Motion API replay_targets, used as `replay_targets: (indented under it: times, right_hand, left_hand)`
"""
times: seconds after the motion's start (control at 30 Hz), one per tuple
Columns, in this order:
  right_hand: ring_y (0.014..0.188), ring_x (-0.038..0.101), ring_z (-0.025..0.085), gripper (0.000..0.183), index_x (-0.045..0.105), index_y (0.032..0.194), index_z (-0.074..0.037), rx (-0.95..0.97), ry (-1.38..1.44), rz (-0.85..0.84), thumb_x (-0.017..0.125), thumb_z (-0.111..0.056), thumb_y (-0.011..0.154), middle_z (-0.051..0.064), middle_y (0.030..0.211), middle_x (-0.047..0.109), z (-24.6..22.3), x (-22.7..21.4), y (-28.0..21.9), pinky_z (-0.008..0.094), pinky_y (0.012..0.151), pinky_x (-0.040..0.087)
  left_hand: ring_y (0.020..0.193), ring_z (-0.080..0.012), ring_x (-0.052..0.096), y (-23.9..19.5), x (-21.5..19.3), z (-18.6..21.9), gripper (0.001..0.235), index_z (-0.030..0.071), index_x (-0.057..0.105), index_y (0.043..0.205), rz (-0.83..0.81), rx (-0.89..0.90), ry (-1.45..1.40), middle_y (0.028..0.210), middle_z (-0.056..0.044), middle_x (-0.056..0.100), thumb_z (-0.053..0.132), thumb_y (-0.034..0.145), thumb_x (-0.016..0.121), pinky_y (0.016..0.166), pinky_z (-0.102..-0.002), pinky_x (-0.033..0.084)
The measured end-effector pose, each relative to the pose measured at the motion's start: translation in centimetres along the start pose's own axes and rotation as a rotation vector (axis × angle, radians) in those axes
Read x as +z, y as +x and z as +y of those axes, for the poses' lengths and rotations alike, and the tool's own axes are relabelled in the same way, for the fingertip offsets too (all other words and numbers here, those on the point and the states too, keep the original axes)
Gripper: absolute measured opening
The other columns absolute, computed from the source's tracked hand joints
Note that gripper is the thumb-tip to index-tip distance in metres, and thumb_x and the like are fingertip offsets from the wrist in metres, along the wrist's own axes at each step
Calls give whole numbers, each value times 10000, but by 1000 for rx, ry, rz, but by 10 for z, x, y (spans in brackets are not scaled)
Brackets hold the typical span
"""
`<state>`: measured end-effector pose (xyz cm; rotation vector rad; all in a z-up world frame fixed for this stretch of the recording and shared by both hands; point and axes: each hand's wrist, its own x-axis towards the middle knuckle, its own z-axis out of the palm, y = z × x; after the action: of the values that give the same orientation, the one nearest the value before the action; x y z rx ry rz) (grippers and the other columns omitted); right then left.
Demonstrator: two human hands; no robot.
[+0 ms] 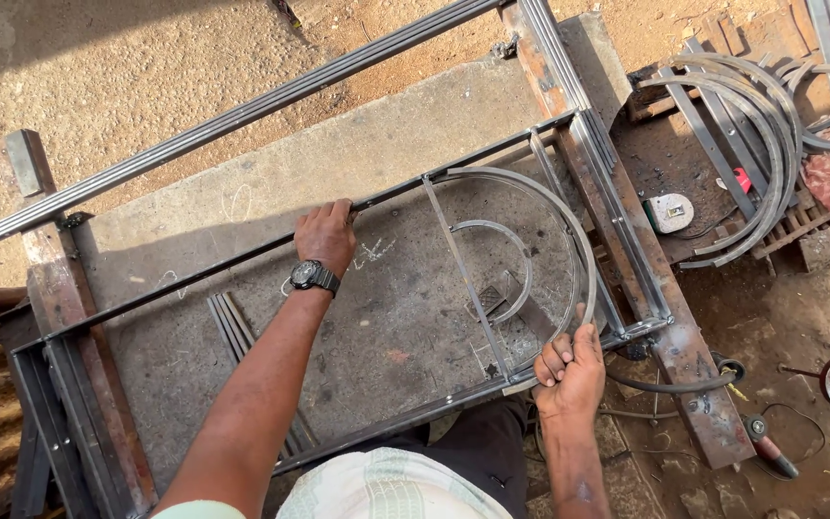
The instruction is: Measuring and welding metal rods and decorative curved pieces into a gate frame.
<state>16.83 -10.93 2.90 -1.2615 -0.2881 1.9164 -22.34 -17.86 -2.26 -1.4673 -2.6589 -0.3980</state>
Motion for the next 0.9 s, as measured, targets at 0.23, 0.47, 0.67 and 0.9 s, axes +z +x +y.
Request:
replay_targets:
  times: [0.23, 0.47, 0.67, 0.9]
  right_hand:
    - [454, 279, 42, 352, 570, 1380, -204, 3, -6, -33, 416, -362, 1107, -66, 636, 336, -2, -4, 6, 209, 382, 244]
    - [455, 282, 41, 352, 567, 1384, -197, -3, -20, -45, 416, -353, 1106, -67, 637, 339, -5, 0, 1, 210, 380, 240]
    - [445, 272, 41, 354, 558, 1379, -192, -2, -24, 11, 411, -353, 1101, -66, 625, 334, 3, 8, -2, 211, 374, 235]
    - [457, 270, 36, 376, 549, 1408, -176, -15, -41, -11, 397, -348, 1110, -68, 630, 325, 3, 8, -3, 206, 379, 232]
  left_hand:
    - [870, -280, 694, 0, 2, 0, 85, 117, 694, 1019, 5, 0, 8, 887, -79, 730, 143, 939, 677, 776, -450, 504]
    - [875, -281, 694, -2, 4, 0, 135, 120, 697, 1027, 16, 9, 10, 888, -78, 729, 102, 895, 670, 782, -448, 508]
    - [858, -271, 695, 0, 9, -2, 78, 116, 690, 1020, 7, -2, 31, 888, -79, 730, 135, 944, 685, 777, -445, 509]
    - [864, -274, 697, 0, 7, -1, 91, 118, 691, 1020, 1, -3, 35, 886, -74, 734, 148, 934, 688, 773, -445, 510]
